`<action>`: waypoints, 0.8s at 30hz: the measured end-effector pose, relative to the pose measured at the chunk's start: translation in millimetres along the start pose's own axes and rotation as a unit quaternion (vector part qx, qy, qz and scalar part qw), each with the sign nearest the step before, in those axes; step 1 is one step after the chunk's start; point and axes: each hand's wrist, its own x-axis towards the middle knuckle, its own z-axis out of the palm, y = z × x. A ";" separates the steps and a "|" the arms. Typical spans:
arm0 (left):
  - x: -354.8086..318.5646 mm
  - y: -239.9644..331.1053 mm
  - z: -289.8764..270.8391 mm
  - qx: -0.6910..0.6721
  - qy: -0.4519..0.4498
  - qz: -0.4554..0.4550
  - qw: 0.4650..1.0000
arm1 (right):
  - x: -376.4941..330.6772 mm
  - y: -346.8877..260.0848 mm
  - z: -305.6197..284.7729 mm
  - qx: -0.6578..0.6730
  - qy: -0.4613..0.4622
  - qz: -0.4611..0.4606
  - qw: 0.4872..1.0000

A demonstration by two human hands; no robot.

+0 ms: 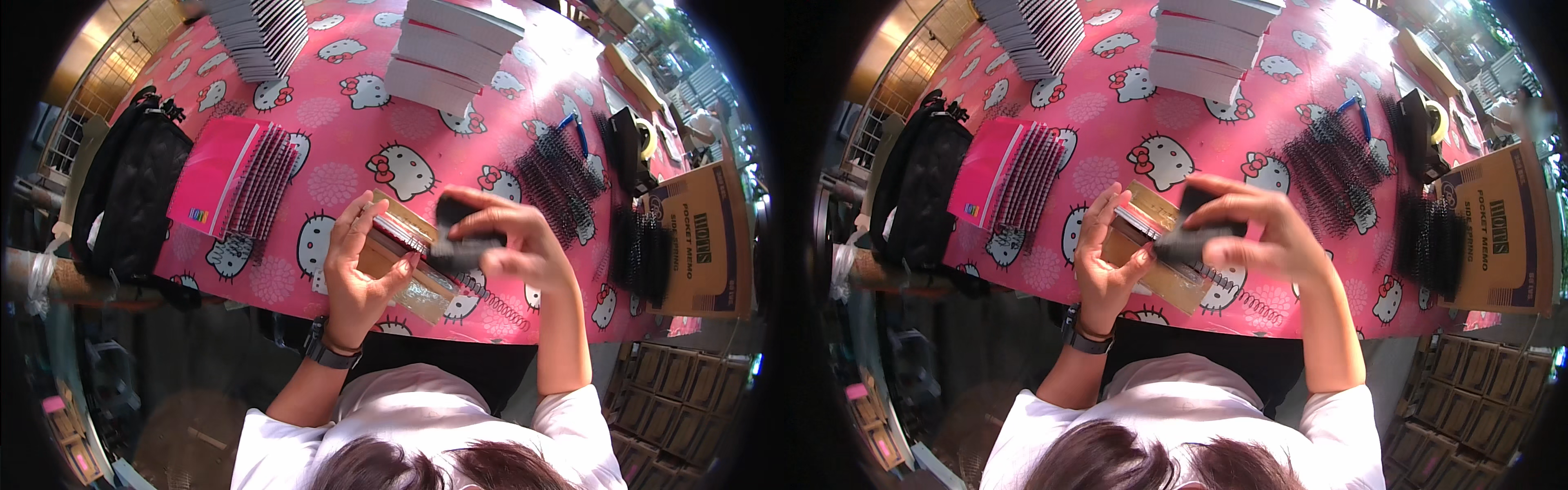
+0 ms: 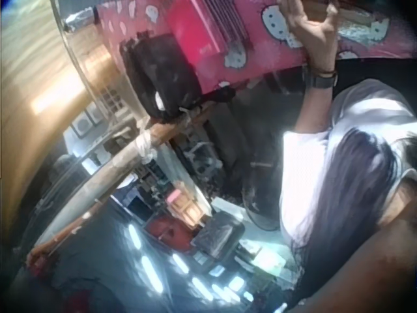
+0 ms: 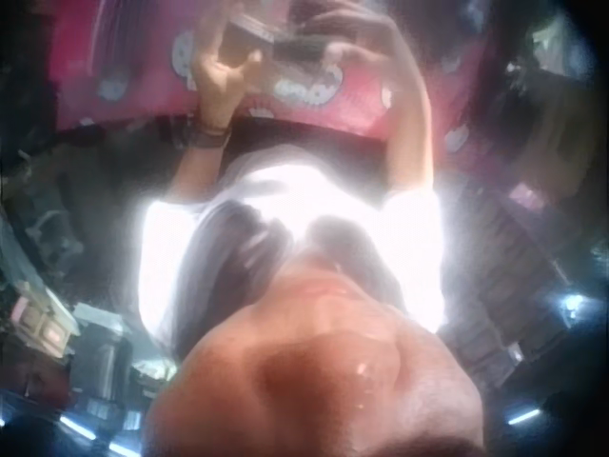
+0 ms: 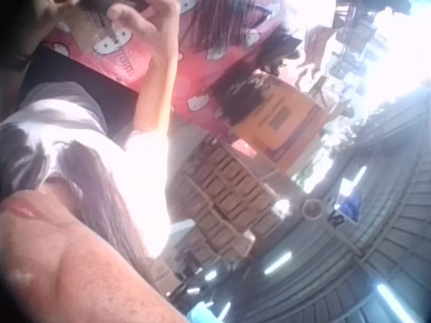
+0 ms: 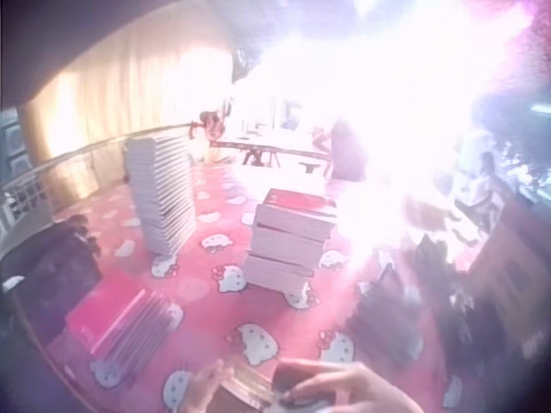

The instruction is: The person binds notebooks by hand, threading a plastic spiral spine through the punched holes using a rubber friction pad, moving them between stacks, and organizing the finished items on a table.

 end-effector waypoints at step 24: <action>9.0 -0.3 -3.3 0.042 0.006 -0.005 0.999 | 7.4 33.7 15.5 -0.342 0.140 -0.013 0.929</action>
